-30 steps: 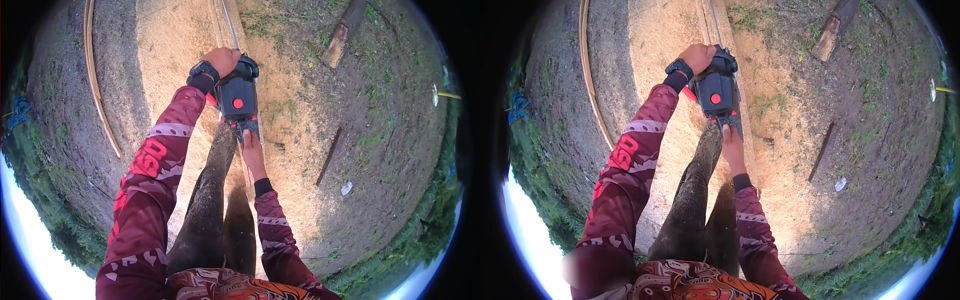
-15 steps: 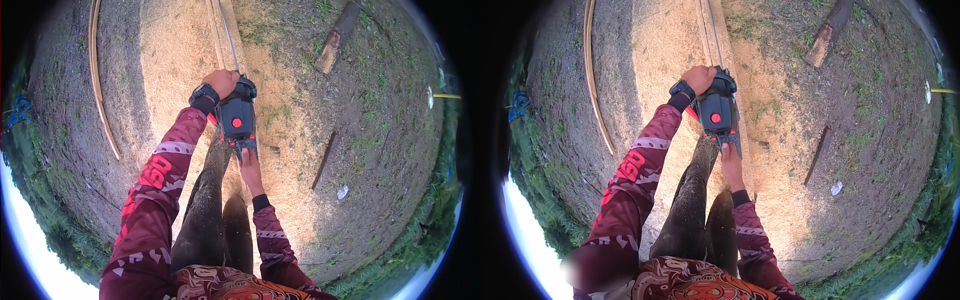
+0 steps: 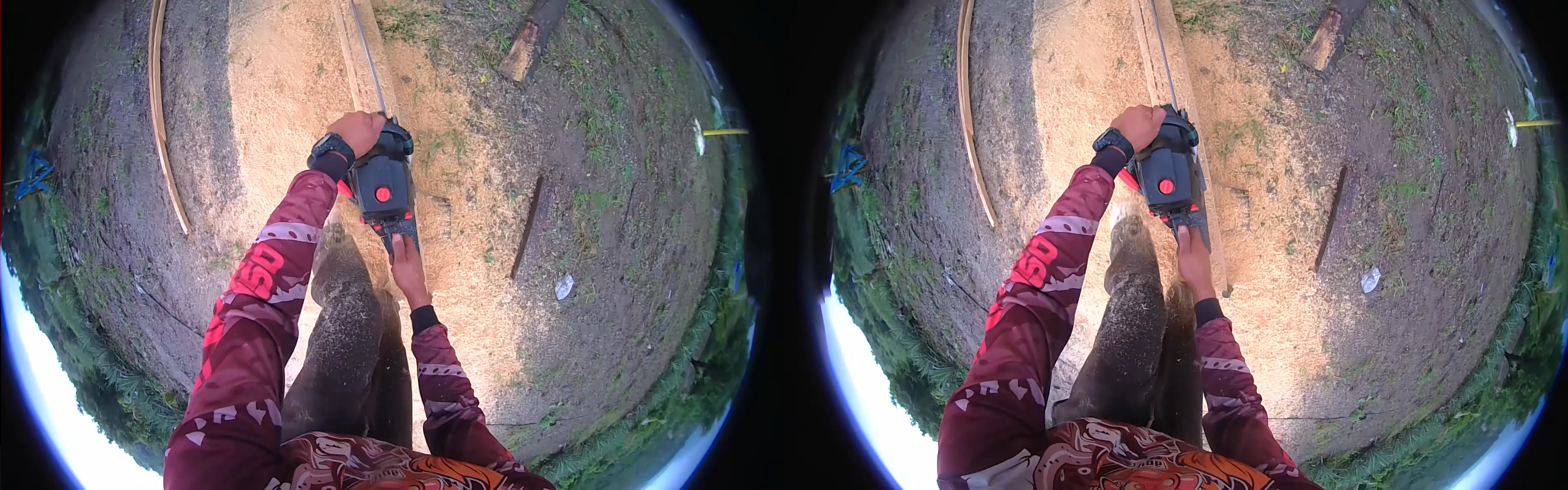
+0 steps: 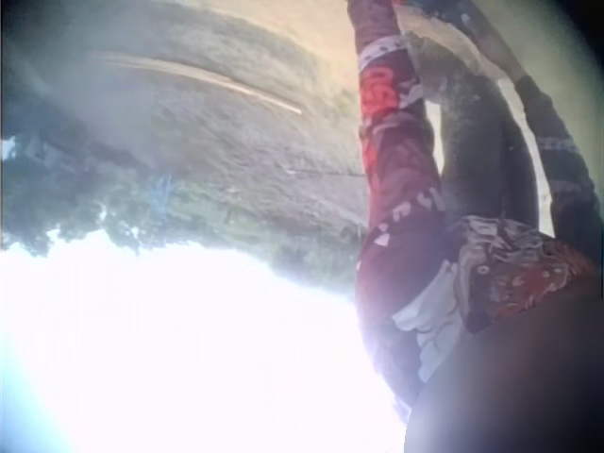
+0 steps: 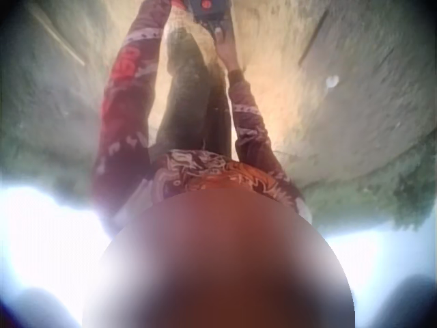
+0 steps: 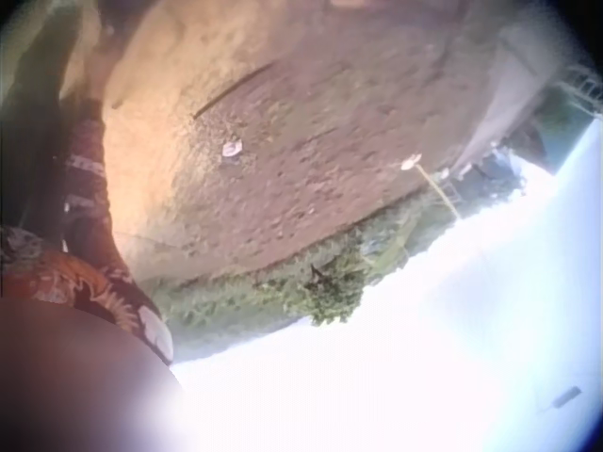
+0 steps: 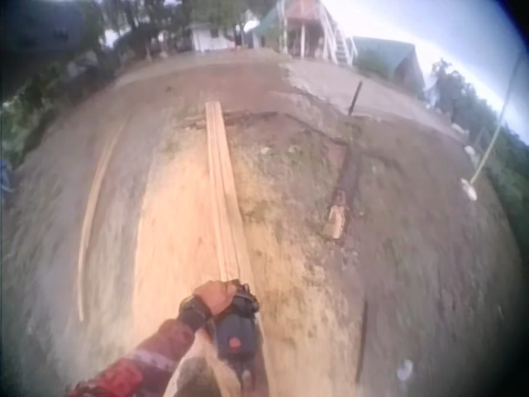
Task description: The person uses a chainsaw to cut through a long wooden plank resting on the ground.
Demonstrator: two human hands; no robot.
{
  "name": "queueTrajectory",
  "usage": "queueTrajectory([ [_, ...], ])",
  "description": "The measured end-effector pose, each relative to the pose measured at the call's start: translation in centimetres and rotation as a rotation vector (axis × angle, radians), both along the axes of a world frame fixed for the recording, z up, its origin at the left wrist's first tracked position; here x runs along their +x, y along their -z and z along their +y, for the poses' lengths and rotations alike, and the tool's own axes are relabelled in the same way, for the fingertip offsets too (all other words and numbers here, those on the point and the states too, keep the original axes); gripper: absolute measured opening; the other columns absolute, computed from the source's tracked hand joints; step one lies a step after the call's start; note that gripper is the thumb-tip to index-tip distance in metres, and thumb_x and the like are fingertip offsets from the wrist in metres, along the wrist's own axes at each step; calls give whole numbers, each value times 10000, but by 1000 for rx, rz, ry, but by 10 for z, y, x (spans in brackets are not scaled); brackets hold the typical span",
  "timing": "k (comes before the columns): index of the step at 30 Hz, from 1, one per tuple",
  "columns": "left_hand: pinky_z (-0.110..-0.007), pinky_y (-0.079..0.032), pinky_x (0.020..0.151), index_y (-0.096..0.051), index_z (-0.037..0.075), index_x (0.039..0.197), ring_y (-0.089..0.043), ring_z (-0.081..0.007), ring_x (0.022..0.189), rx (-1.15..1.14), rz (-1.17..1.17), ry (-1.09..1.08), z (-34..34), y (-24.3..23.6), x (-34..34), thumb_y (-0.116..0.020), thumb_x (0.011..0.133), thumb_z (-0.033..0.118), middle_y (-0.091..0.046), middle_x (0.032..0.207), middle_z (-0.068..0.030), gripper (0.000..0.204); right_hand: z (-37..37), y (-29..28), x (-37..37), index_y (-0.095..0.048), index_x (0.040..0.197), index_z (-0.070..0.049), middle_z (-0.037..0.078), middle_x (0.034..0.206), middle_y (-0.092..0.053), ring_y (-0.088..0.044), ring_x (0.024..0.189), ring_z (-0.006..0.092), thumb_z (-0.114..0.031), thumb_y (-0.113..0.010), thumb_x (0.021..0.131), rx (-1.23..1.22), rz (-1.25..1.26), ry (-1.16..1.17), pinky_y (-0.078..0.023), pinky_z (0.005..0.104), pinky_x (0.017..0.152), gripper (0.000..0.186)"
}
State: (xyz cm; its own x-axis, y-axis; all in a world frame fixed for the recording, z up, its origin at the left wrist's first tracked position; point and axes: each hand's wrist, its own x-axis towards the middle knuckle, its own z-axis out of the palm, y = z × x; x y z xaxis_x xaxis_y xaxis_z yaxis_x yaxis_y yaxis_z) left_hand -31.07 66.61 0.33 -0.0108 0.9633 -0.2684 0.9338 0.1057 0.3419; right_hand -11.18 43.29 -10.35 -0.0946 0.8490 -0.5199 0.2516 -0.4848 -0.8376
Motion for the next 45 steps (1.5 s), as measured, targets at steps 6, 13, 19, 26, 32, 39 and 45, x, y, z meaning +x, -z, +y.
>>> queueTrajectory([
  [6,-551,-540,805,-698,66,986,-683,-454,910,-42,15,-2,-32,1,11,-392,982,395,-709,999,-243,450,-39,-15,8,-580,1172,-20,242,1012,-639,-597,930,418,-433,-420,1065,-17,7,7,-465,467,805,455],
  [13,-552,-533,754,-682,17,884,-659,-483,822,65,-42,14,-5,14,3,-416,989,400,-682,869,-274,478,-24,8,7,-590,1151,-4,186,889,-614,-587,759,308,-440,-453,1061,294,-144,-59,-472,410,720,465],
  [19,-560,-524,737,-570,12,946,-653,-486,826,219,33,252,69,27,-52,-422,991,257,-662,864,-289,291,63,-4,-35,-617,1122,17,162,795,-599,-574,701,275,-497,-418,1060,52,-64,-4,-460,401,668,555],
  [26,-556,-554,728,-603,52,1004,-683,-466,847,227,273,388,83,34,-56,-454,963,206,-682,915,-280,218,74,-6,-39,-590,1138,-13,335,1018,-653,-595,991,543,-503,-380,1055,-35,-68,-40,-457,581,836,539],
  [32,-545,-537,715,-570,39,986,-660,-478,828,254,214,353,75,28,-49,-448,961,208,-663,872,-282,210,61,8,-33,-617,1124,19,114,760,-596,-561,650,209,-510,-418,1059,34,-42,0,-456,358,633,569],
  [39,-532,-561,772,-621,53,1021,-687,-450,906,153,287,361,32,23,-29,-455,965,208,-688,919,-269,233,22,-12,-15,-570,1122,-20,332,1012,-648,-587,988,547,-502,-394,1058,-17,-40,-27,-448,582,822,517],
  [45,-545,-547,741,-572,46,979,-668,-468,838,148,111,187,-9,32,-14,-431,976,223,-680,883,-259,227,-15,-23,0,-567,1082,-22,324,988,-648,-590,964,542,-496,-391,1060,-23,-14,-26,-454,572,799,506],
])
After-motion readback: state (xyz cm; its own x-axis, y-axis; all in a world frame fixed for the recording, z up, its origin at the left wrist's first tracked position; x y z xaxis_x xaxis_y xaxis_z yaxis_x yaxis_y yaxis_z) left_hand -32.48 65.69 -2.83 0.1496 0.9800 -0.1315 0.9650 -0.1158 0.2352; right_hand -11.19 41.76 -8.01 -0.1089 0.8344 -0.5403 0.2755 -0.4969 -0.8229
